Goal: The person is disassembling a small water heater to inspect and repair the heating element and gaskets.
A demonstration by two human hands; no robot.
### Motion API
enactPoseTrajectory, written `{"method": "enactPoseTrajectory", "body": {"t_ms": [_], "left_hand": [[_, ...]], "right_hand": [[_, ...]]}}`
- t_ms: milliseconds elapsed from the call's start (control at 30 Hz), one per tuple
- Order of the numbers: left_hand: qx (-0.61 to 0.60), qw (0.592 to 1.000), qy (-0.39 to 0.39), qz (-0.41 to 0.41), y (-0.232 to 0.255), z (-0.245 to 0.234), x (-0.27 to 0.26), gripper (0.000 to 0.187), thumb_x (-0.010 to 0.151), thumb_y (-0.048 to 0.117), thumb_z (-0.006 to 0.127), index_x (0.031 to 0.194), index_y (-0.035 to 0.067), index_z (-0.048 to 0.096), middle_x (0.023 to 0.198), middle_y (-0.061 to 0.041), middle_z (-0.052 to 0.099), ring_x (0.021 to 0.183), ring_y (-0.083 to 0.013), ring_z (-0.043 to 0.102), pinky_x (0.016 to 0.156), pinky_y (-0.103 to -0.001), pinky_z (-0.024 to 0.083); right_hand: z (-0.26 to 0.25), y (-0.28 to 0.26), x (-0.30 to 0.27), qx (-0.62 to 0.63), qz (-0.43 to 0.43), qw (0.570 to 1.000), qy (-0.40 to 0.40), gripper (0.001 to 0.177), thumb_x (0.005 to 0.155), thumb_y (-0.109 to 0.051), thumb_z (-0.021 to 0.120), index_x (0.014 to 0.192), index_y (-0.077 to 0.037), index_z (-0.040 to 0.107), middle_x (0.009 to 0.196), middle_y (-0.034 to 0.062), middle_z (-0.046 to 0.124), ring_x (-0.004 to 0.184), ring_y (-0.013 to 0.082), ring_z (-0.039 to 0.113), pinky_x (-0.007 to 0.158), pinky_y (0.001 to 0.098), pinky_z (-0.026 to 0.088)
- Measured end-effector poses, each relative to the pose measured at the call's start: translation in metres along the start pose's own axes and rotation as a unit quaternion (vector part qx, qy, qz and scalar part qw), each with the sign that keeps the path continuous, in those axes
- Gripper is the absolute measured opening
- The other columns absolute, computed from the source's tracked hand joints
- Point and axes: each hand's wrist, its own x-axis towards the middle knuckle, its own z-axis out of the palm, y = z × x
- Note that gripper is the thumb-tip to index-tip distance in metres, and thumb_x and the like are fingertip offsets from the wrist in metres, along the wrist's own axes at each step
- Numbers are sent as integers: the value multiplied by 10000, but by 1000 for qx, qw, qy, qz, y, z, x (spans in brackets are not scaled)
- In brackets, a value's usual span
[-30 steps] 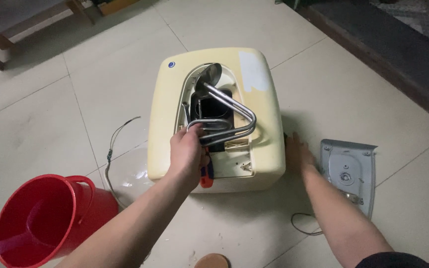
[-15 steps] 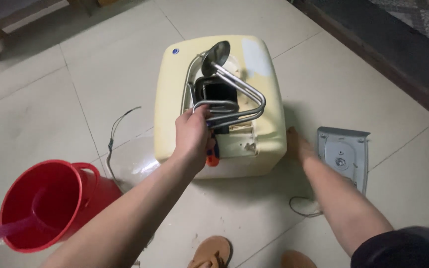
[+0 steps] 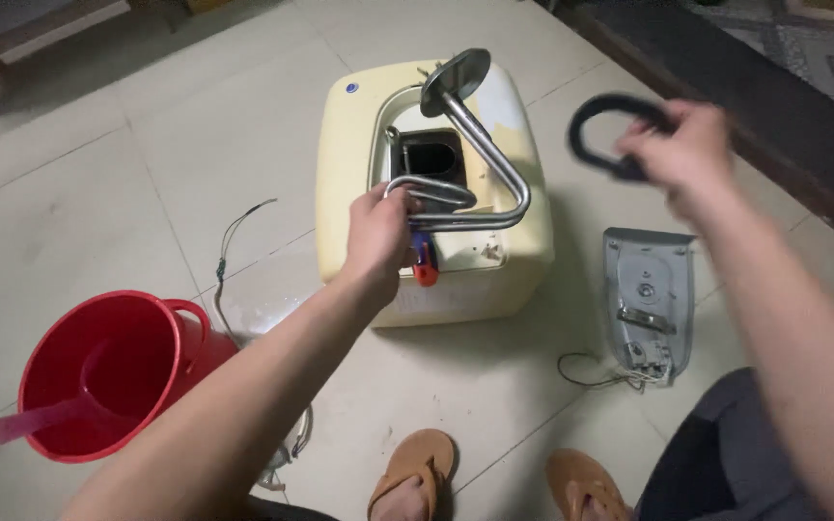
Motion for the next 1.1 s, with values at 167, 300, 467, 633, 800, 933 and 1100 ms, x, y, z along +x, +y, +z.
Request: {"method": "enactPoseTrajectory", "body": {"t_ms": [167,300,467,633,800,933,1100], "left_hand": [[22,999,-38,29,12,-14,-22,446,822,65,441,1182,71,704,719,-30,463,498,-119,290,397,-277,195],[41,997,-55,34,14,-26,-26,394,847,59,448,1144,81,706,719,-35,522,485,-109,284,408,-267,172],[41,998,-52,21,14,-28,-23,406,825,58,440,1130,94,705,709,-21,468,495,-110,280,427,-266,164],[35,995,-89,22,11,-31,-16,374,834,27,430,1093,88,693,727,-16,493,467,-83,212,417,-258,128],[104,980,-159,49,8,-33,-16,486,812,61,392,1174,54,717,732,4,513,492,-85,267,391,-239,166],[108,976,-186,46,2,-34,-7,466,834,79,364,1165,64,691,746,-24,515,524,-91,258,418,-247,144],[192,957,-191,104,9,-32,-12,450,835,66,372,1131,42,711,932,-96,695,819,-118,604,500,-261,330]], "right_hand": [[0,-15,-29,128,13,991,-48,561,914,-94,758,1362,-75,421,1131,61,650,905,224,787,706,321,728],[7,-26,-37,248,29,965,-86,978,930,-221,755,1611,-51,74,1328,33,668,1051,223,841,757,391,776],[29,-41,-45,289,18,949,-122,739,706,-504,760,1248,-31,590,1319,168,676,1009,281,807,753,314,755],[34,-53,-56,314,-21,939,-137,1244,541,-775,614,1548,-95,347,1356,216,719,1059,278,817,759,339,750],[41,-48,-46,384,-26,917,-108,252,904,-300,723,795,-145,557,863,57,667,897,181,727,721,346,713],[44,-38,-35,330,-81,932,-128,285,883,-300,713,823,-208,449,1027,113,701,953,221,727,790,414,715],[35,-43,-37,233,-116,942,-212,355,795,-324,629,1115,-171,616,1132,128,681,969,254,700,688,306,600]]}}
